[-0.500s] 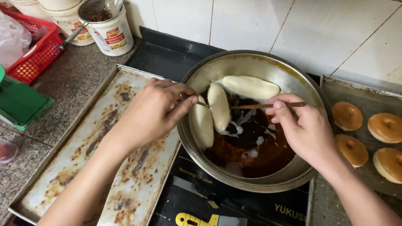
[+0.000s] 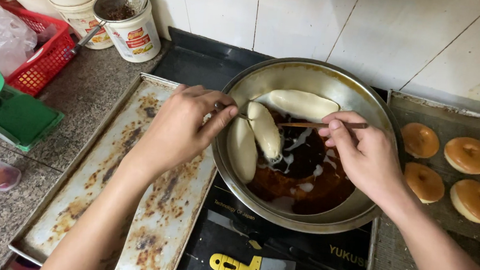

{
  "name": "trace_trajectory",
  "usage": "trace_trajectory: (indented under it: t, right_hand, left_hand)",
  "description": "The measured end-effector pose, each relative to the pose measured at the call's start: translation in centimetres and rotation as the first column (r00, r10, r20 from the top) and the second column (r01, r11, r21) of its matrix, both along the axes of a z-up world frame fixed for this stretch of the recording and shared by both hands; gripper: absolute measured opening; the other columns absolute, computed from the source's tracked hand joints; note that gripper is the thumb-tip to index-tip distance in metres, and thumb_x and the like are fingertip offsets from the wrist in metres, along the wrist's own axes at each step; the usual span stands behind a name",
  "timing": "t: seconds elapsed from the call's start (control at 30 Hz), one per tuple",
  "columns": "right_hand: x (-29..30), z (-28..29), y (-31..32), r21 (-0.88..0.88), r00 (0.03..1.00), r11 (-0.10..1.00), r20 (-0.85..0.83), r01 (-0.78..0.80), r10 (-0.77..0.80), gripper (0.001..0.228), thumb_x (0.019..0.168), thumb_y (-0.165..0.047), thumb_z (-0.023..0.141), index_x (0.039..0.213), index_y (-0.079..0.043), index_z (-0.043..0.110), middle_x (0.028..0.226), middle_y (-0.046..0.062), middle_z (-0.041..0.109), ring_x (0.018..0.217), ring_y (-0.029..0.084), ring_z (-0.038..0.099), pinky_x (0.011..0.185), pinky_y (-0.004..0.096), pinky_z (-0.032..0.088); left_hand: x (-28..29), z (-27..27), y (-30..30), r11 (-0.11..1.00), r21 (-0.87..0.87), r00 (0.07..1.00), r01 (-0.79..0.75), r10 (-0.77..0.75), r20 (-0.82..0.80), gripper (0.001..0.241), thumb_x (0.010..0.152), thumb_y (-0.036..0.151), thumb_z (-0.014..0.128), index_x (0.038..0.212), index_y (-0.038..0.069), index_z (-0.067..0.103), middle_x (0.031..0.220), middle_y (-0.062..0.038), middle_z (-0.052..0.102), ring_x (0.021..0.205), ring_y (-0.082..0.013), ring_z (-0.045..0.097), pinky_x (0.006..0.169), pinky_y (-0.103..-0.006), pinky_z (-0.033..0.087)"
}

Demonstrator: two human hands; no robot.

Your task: Frying donuts in a pan and preparing dough for further frying.

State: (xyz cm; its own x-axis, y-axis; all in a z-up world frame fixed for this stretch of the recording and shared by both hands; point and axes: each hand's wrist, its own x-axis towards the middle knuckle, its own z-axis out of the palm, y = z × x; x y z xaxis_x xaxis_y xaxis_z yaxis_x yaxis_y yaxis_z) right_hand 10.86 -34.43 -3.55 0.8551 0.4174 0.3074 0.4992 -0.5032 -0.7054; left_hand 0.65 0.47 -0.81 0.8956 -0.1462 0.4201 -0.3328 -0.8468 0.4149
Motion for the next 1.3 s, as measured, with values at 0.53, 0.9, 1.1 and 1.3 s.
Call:
trace_trajectory:
  t: [0.53,0.9,1.1,1.3]
  right_hand:
    - [-0.8,0.4,0.1,0.013,1.000,1.000,-0.017,0.001,-0.001,0.023,0.119,-0.012,0.064,0.123,-0.008,0.087,0.099,0.013,0.091,0.095,0.026,0.090,0.089,0.042,0.068]
    - [-1.2,0.4,0.2,0.023,1.000,1.000,-0.024,-0.013,0.014,0.024,0.119,-0.009,0.064,0.124,-0.007,0.087,0.097,0.015,0.091,0.094,0.028,0.090,0.085,0.044,0.069]
    - [-1.3,0.6,0.2,0.026,1.000,0.999,-0.018,-0.022,0.023,0.024,0.119,-0.011,0.064,0.123,-0.007,0.087,0.098,0.014,0.091,0.093,0.027,0.090,0.083,0.042,0.069]
    - [-1.3,0.4,0.2,0.040,0.999,0.999,-0.028,-0.025,0.026,0.024,0.118,-0.008,0.064,0.124,-0.005,0.087,0.099,0.016,0.090,0.092,0.027,0.090,0.082,0.043,0.069]
  left_hand:
    - [-0.9,1.3,0.2,1.000,-0.027,0.999,0.006,-0.005,0.049,0.024,0.118,0.032,0.070,0.116,0.013,0.083,0.084,-0.008,0.083,0.093,-0.0366,0.080,0.094,-0.0480,0.055]
    - [-1.5,1.6,-0.8,0.998,-0.055,0.999,0.020,-0.018,0.028,0.023,0.115,0.030,0.072,0.116,0.011,0.084,0.086,-0.013,0.081,0.094,-0.0457,0.080,0.099,-0.0525,0.058]
    - [-1.5,1.8,-0.8,0.999,-0.035,0.999,0.036,-0.035,0.033,0.022,0.115,0.029,0.071,0.116,0.011,0.084,0.084,-0.013,0.081,0.093,-0.0450,0.080,0.104,-0.0548,0.055]
    - [-1.3,1.7,-0.8,0.999,-0.017,0.999,0.046,-0.045,0.024,0.024,0.116,0.030,0.069,0.114,0.010,0.083,0.083,-0.013,0.081,0.093,-0.0433,0.081,0.106,-0.0554,0.055]
